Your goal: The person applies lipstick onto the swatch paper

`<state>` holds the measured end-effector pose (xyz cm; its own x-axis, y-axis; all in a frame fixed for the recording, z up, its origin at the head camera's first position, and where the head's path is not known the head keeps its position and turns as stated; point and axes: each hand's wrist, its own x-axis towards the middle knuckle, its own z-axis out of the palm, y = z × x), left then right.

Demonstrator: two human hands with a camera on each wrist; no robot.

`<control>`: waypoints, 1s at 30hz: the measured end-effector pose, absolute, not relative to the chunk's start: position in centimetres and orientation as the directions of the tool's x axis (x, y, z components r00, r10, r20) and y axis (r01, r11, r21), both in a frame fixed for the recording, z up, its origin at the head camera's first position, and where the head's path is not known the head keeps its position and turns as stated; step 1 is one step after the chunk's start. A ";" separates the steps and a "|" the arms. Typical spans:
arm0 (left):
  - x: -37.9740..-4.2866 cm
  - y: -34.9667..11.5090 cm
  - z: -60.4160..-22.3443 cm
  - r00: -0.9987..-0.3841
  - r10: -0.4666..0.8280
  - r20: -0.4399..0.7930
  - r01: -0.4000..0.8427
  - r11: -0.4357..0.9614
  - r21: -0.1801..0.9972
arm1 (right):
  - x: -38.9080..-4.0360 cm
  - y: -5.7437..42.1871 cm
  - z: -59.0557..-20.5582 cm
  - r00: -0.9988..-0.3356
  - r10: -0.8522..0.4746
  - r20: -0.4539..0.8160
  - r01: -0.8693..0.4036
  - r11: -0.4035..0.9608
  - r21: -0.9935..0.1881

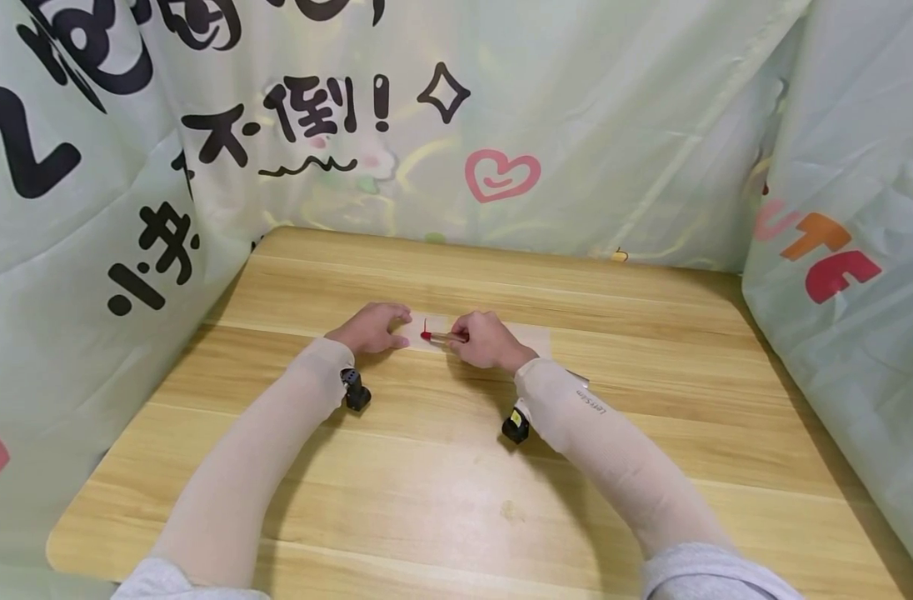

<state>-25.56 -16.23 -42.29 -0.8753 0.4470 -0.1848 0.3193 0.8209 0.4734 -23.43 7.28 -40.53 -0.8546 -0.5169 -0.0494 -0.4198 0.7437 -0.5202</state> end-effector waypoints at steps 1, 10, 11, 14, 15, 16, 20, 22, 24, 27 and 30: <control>-25.5 -16.2 -42.3 -0.875 0.448 -0.184 0.320 0.820 0.474 | -23.4 7.3 -40.5 -0.854 -0.518 -0.048 -0.421 0.743 -0.521; -25.5 -16.3 -42.3 -0.875 0.451 -0.178 0.321 0.815 0.483 | -23.4 7.3 -40.5 -0.852 -0.522 -0.040 -0.433 0.745 -0.508; -25.5 -16.3 -42.2 -0.874 0.451 -0.180 0.321 0.815 0.483 | -23.4 7.3 -40.5 -0.851 -0.523 -0.039 -0.435 0.746 -0.504; -25.5 -16.2 -42.2 -0.876 0.447 -0.184 0.315 0.817 0.482 | -23.4 7.3 -40.5 -0.852 -0.523 -0.037 -0.438 0.749 -0.498; -25.5 -16.2 -42.2 -0.876 0.445 -0.186 0.313 0.818 0.482 | -23.4 7.3 -40.5 -0.852 -0.522 -0.036 -0.439 0.750 -0.495; -25.5 -16.2 -42.2 -0.877 0.443 -0.188 0.311 0.819 0.481 | -23.4 7.3 -40.5 -0.852 -0.522 -0.034 -0.440 0.751 -0.492; -25.6 -16.2 -42.2 -0.877 0.441 -0.191 0.307 0.820 0.484 | -23.4 7.3 -40.4 -0.853 -0.521 -0.035 -0.439 0.753 -0.491; -25.6 -16.2 -42.2 -0.877 0.442 -0.190 0.306 0.817 0.488 | -23.4 7.3 -40.4 -0.854 -0.519 -0.038 -0.436 0.753 -0.492; -25.6 -16.2 -42.3 -0.878 0.441 -0.188 0.305 0.816 0.491 | -23.3 7.3 -40.4 -0.854 -0.518 -0.042 -0.433 0.754 -0.494; -25.6 -16.2 -42.5 -0.880 0.436 -0.186 0.300 0.816 0.495 | -23.3 7.3 -40.4 -0.854 -0.519 -0.043 -0.432 0.752 -0.497; -25.6 -16.2 -42.5 -0.883 0.431 -0.184 0.295 0.816 0.498 | -23.3 7.2 -40.4 -0.853 -0.520 -0.040 -0.435 0.752 -0.495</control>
